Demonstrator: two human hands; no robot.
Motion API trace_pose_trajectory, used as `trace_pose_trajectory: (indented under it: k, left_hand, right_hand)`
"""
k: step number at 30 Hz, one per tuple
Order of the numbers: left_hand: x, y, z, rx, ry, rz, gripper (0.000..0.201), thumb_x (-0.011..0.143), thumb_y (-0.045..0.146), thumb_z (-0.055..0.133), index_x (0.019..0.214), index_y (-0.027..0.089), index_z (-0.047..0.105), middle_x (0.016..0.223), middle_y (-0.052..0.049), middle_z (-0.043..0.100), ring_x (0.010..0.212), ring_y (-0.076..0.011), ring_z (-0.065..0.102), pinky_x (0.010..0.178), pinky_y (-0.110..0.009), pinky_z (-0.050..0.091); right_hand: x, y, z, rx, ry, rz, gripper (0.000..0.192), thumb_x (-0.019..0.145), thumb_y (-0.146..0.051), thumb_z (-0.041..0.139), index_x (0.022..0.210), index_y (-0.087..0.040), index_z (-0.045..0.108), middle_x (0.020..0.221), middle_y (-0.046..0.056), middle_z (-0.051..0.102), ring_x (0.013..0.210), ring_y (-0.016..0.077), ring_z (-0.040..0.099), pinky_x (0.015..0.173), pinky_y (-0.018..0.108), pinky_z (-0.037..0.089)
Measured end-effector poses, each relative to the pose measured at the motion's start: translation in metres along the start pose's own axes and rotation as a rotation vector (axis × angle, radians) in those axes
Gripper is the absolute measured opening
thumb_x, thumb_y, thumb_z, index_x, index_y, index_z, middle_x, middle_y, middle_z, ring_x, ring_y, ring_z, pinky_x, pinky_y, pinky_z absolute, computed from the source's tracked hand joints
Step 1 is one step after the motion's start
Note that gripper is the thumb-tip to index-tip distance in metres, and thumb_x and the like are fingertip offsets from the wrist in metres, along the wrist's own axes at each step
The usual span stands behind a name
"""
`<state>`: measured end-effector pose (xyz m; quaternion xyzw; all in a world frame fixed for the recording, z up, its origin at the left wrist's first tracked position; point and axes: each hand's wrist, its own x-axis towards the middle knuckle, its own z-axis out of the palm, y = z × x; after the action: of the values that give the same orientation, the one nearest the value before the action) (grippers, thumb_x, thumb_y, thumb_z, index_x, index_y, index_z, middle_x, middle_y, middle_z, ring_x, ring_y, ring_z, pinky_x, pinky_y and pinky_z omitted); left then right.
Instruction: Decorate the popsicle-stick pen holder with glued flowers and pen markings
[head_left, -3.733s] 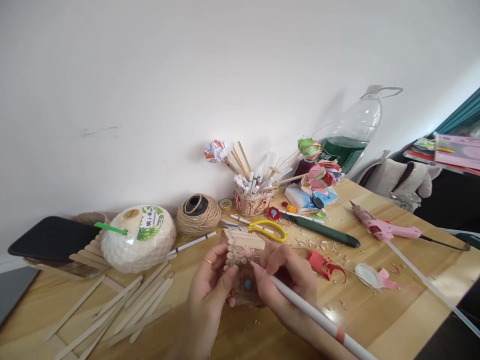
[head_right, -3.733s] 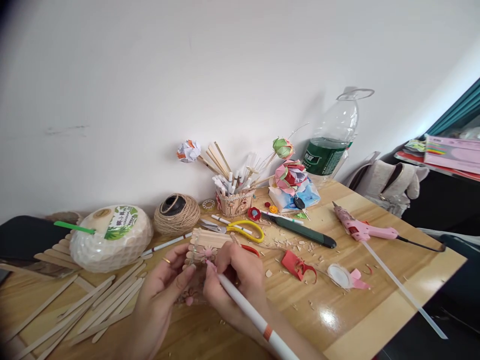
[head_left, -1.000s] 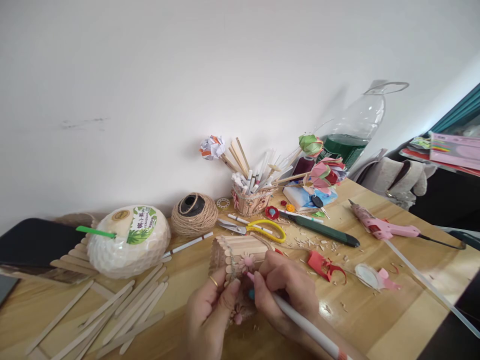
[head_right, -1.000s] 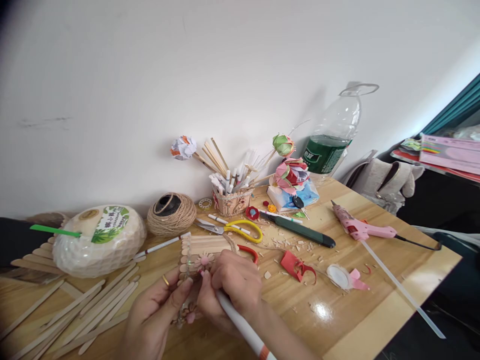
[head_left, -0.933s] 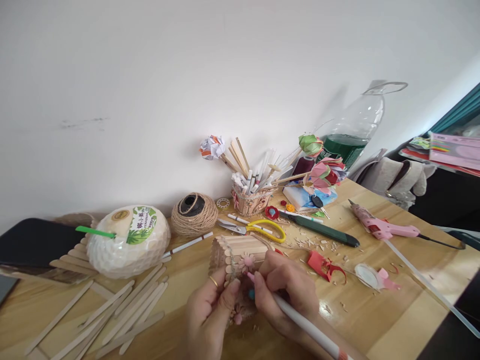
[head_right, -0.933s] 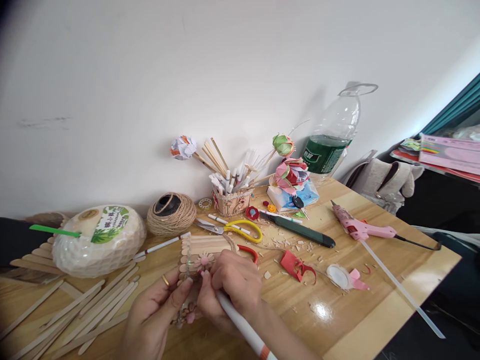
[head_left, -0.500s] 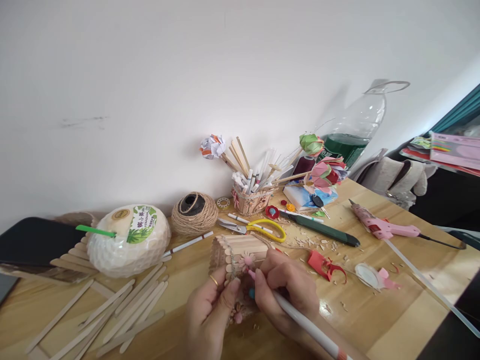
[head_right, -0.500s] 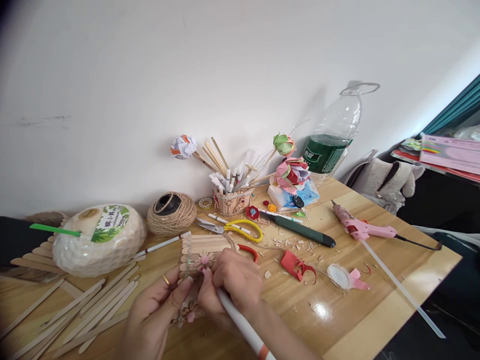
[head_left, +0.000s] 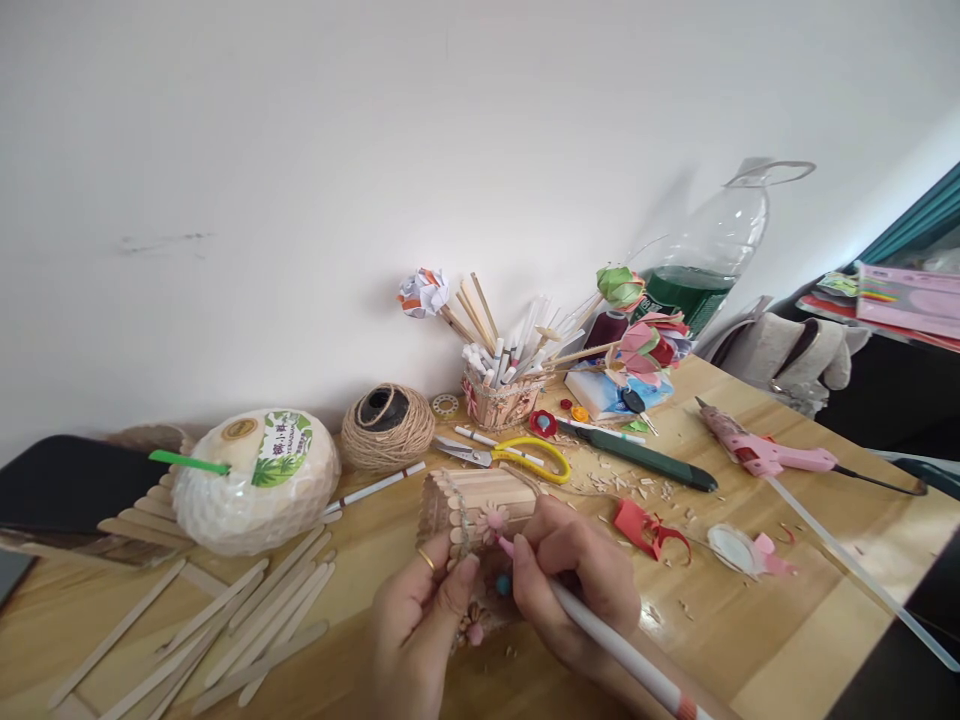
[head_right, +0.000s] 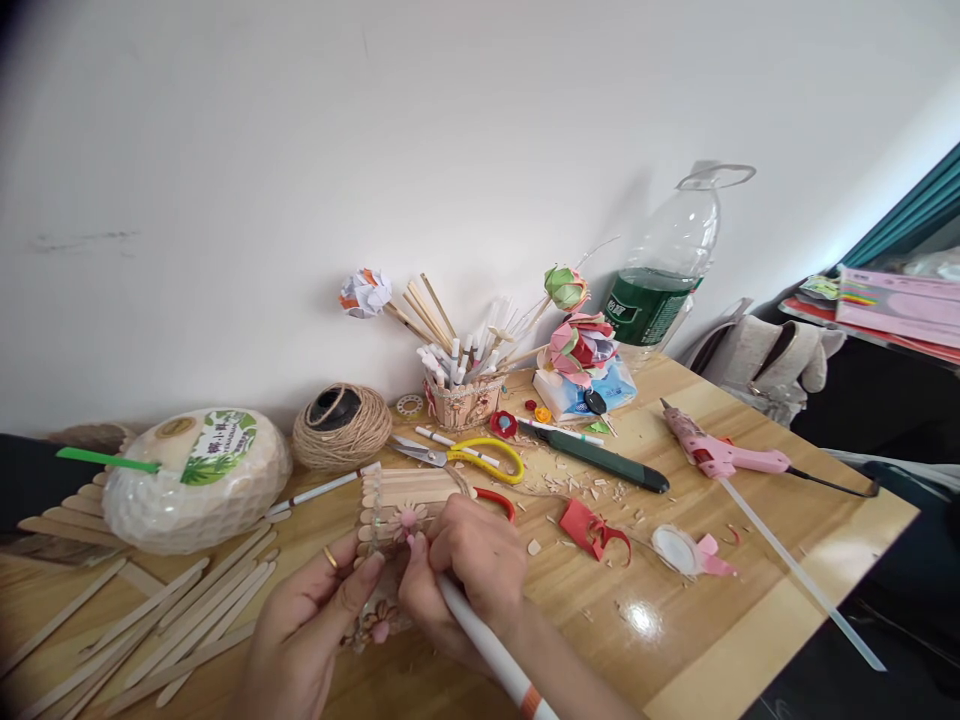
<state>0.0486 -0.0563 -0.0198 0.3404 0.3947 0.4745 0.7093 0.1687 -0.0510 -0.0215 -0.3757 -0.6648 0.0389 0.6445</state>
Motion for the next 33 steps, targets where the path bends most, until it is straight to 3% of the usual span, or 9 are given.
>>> trace_pose_trajectory:
  k: [17,33]
  left_hand:
    - [-0.0002,0.0007,-0.0001,0.033,0.003,-0.004,0.034,0.066,0.040,0.073,0.092,0.018,0.073,0.073,-0.004,0.068,0.054,-0.0090,0.048,0.045,-0.016,0.038]
    - [0.0005,-0.0021,-0.0018,0.043,0.000,0.034,0.030,0.068,0.039,0.073,0.088,0.017,0.073,0.063,-0.002,0.063,0.051,-0.0083,0.047,0.044,-0.015,0.039]
  right_hand:
    - [0.0026,0.0003,0.0002,-0.026,-0.036,-0.022,0.032,0.069,0.007,0.047,0.065,-0.021,0.033,0.053,-0.006,0.041,0.043,0.0060,0.034,0.041,0.019,0.028]
    - [0.0041,-0.0002,-0.0016,-0.025,-0.087,-0.098,0.032,0.068,0.007,0.046,0.064,-0.022,0.033,0.050,-0.007,0.040,0.041,0.0075,0.036,0.040,0.020,0.030]
